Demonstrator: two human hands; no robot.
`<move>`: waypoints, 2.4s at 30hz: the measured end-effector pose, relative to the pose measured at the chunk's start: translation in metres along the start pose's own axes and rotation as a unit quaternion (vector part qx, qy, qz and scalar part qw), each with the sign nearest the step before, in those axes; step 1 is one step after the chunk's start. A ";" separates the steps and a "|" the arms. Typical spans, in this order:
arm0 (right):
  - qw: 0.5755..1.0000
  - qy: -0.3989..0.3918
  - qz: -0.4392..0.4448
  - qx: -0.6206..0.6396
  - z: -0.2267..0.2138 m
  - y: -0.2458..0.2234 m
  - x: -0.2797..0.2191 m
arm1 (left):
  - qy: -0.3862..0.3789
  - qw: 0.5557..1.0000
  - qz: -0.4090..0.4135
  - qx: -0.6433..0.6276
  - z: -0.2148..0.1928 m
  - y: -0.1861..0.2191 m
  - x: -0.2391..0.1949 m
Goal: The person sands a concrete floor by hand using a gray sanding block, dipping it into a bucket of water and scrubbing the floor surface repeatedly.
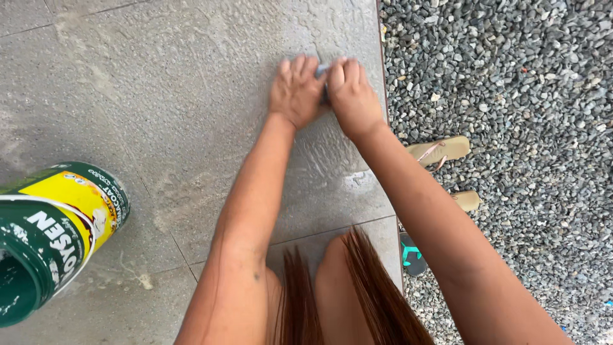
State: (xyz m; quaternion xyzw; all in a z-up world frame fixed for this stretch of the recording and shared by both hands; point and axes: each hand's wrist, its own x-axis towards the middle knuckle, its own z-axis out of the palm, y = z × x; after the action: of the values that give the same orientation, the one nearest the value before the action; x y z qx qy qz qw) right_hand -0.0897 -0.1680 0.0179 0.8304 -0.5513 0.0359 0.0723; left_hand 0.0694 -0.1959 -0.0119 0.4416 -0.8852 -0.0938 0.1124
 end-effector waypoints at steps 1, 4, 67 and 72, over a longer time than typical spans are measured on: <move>0.999 0.006 0.022 0.023 0.009 -0.001 0.019 | 0.049 0.998 0.009 0.041 0.001 -0.017 0.011; 0.998 0.031 0.051 0.016 0.028 -0.004 0.068 | 0.093 0.993 0.023 0.069 -0.016 -0.057 0.039; 0.983 -0.078 -0.032 0.166 0.016 -0.118 0.181 | 0.073 0.973 -0.146 0.161 -0.085 -0.188 -0.057; 0.980 -0.129 -0.087 0.124 0.001 -0.133 0.119 | 0.013 0.988 -0.145 0.054 -0.105 -0.141 -0.106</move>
State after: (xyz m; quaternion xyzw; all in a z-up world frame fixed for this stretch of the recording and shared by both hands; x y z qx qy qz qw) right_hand 0.0792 -0.2257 0.0233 0.8753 -0.4730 -0.0101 -0.1003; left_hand 0.2681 -0.2010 0.0387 0.5720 -0.8139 -0.0558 0.0854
